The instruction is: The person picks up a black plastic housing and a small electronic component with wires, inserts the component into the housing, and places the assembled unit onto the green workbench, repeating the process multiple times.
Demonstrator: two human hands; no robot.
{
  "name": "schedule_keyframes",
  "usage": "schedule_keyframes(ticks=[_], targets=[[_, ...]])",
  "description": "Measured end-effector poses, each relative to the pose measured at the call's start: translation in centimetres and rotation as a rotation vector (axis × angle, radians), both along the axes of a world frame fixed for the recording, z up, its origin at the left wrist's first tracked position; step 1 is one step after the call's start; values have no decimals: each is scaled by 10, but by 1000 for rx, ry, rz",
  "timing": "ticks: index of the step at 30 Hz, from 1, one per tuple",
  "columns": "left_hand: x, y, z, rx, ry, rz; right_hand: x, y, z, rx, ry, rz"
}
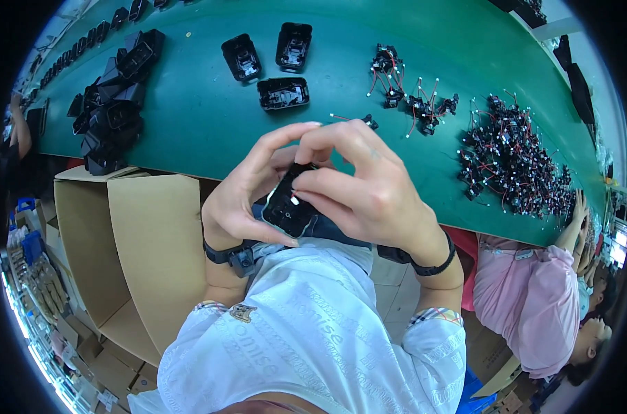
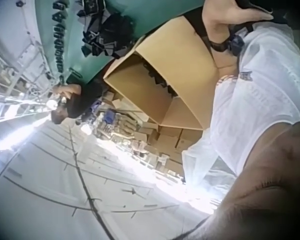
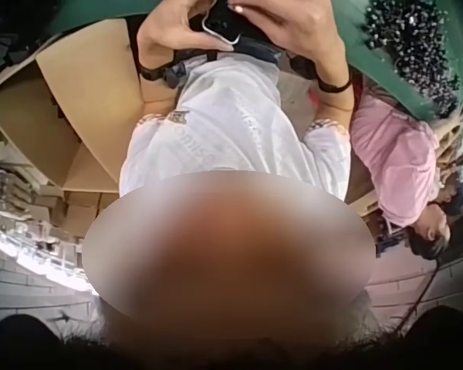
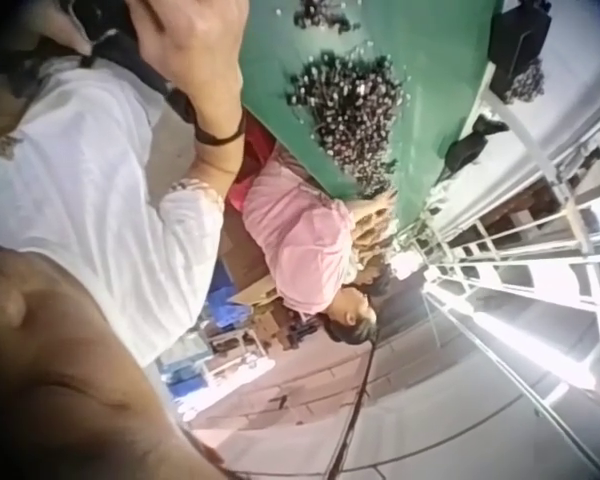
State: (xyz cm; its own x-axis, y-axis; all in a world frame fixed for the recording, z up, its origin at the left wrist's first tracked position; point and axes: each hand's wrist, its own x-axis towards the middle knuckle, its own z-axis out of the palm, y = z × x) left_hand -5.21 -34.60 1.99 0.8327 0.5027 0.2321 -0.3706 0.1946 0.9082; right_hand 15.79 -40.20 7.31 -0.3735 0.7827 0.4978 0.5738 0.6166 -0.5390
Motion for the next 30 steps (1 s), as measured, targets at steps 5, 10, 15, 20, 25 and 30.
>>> schedule_keyframes(ticks=[5, 10, 15, 20, 25, 30], targets=[[0, 1, 1, -167, 35, -3, -4, -8, -15, -135, 248, -102], [6, 6, -10, -176, -121, -88, 2, -5, -21, -207, 330, -46], [-1, 3, -15, -270, -115, -107, 9, -6, -12, -93, 174, 28], [7, 8, -16, -337, -157, -218, 16, 5, -6, -1, 124, 90], [5, 12, -18, -386, -70, -253, 19, 12, 8, 46, -6, 214], [8, 9, -31, -384, -152, -274, 18, 17, 10, -127, 83, 279]])
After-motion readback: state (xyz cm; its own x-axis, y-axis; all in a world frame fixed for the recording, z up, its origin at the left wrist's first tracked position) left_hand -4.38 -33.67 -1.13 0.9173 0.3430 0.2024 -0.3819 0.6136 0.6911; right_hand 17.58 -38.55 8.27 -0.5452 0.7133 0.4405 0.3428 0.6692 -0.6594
